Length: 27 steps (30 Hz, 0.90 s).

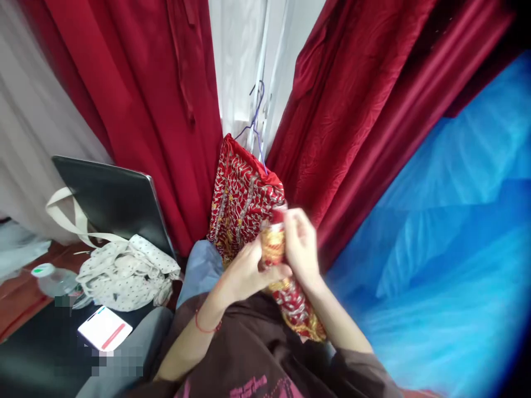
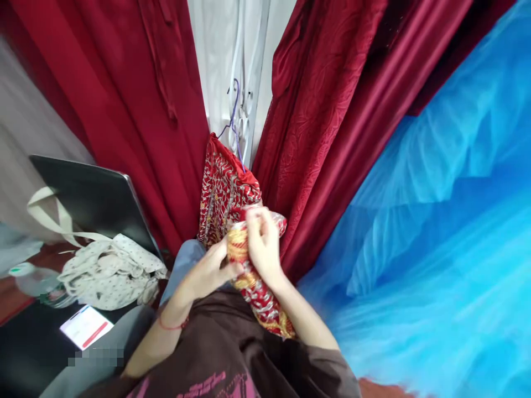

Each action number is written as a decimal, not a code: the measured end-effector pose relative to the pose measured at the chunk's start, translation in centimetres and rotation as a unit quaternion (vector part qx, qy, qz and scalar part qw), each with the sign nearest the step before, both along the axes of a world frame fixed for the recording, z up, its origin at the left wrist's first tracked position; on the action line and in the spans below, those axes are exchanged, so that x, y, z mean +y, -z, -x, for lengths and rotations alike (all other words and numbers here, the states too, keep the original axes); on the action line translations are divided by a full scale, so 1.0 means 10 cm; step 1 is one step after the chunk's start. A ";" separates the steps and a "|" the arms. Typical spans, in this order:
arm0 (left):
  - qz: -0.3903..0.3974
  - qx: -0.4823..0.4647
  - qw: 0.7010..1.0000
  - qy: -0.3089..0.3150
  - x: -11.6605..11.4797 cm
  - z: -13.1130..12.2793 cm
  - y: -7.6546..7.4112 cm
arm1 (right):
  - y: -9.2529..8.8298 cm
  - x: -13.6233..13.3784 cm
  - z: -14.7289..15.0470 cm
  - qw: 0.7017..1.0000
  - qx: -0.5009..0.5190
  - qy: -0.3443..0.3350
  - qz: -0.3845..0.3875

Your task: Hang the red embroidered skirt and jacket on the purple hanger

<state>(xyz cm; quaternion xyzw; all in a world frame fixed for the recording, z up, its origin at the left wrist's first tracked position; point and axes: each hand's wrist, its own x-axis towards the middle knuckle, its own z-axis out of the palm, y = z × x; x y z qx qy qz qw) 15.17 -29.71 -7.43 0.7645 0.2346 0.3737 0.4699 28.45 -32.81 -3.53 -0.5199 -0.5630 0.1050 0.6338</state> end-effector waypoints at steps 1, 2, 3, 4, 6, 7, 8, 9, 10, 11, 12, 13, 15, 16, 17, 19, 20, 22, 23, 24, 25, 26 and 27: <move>0.031 -0.037 0.999 -0.014 -0.04 0.04 0.10 | 0.07 0.01 0.09 0.997 0.002 -0.065 0.029; 0.057 -0.066 0.996 -0.029 -0.04 0.07 0.19 | 0.10 0.02 0.14 0.991 -0.009 -0.125 0.056; 0.073 -0.087 0.992 -0.050 -0.01 0.09 0.25 | 0.10 0.05 0.16 0.982 -0.033 -0.172 0.076; 0.082 -0.097 0.989 -0.075 0.04 0.10 0.29 | 0.06 0.10 0.13 0.973 -0.068 -0.200 0.089; 0.071 -0.090 0.985 -0.127 0.14 0.10 0.33 | -0.10 0.27 0.03 0.966 -0.174 -0.173 0.076; 0.057 -0.083 0.983 -0.151 0.18 0.10 0.35 | -0.20 0.39 -0.04 0.962 -0.239 -0.120 0.053; 0.042 -0.078 0.982 -0.165 0.20 0.10 0.36 | -0.28 0.52 -0.12 0.948 -0.312 -0.049 0.023; 0.026 -0.073 0.982 -0.170 0.21 0.11 0.37 | -0.36 0.66 -0.19 0.922 -0.386 0.019 0.003; 0.008 -0.069 0.983 -0.171 0.22 0.13 0.39 | -0.41 0.81 -0.27 0.890 -0.449 0.078 0.001; -0.012 -0.067 0.983 -0.173 0.21 0.17 0.40 | -0.45 0.94 -0.34 0.858 -0.498 0.122 0.014; -0.031 -0.068 0.981 -0.178 0.21 0.22 0.42 | -0.46 1.05 -0.42 0.834 -0.531 0.147 0.035; -0.049 -0.074 0.978 -0.187 0.21 0.28 0.43 | -0.45 1.15 -0.49 0.819 -0.548 0.159 0.057; -0.069 -0.100 0.970 -0.209 0.23 0.43 0.46 | -0.40 1.28 -0.63 0.824 -0.539 0.152 0.083; -0.069 -0.119 0.966 -0.220 0.26 0.51 0.47 | -0.37 1.33 -0.70 0.842 -0.514 0.140 0.084; -0.063 -0.140 0.961 -0.231 0.29 0.59 0.49 | -0.33 1.37 -0.77 0.865 -0.479 0.128 0.080; -0.043 -0.177 0.950 -0.255 0.38 0.75 0.52 | -0.25 1.46 -0.91 0.910 -0.396 0.106 0.060; -0.036 -0.190 0.945 -0.265 0.44 0.82 0.53 | -0.20 1.52 -0.97 0.929 -0.353 0.099 0.046; -0.038 -0.195 0.945 -0.261 0.53 0.94 0.52 | -0.12 1.67 -1.12 0.958 -0.270 0.094 0.012; -0.048 -0.190 0.949 -0.248 0.56 1.00 0.50 | -0.08 1.76 -1.20 0.969 -0.230 0.093 -0.006; -0.059 -0.185 0.952 -0.236 0.58 1.05 0.47 | -0.05 1.85 -1.27 0.977 -0.192 0.091 -0.023; -0.070 -0.181 0.954 -0.230 0.59 1.10 0.43 | -0.03 1.94 -1.35 0.983 -0.160 0.088 -0.036; -0.080 -0.178 0.952 -0.237 0.58 1.15 0.38 | -0.02 2.03 -1.43 0.986 -0.134 0.085 -0.044; -0.089 -0.175 0.947 -0.255 0.56 1.21 0.33 | -0.03 2.11 -1.50 0.989 -0.115 0.081 -0.046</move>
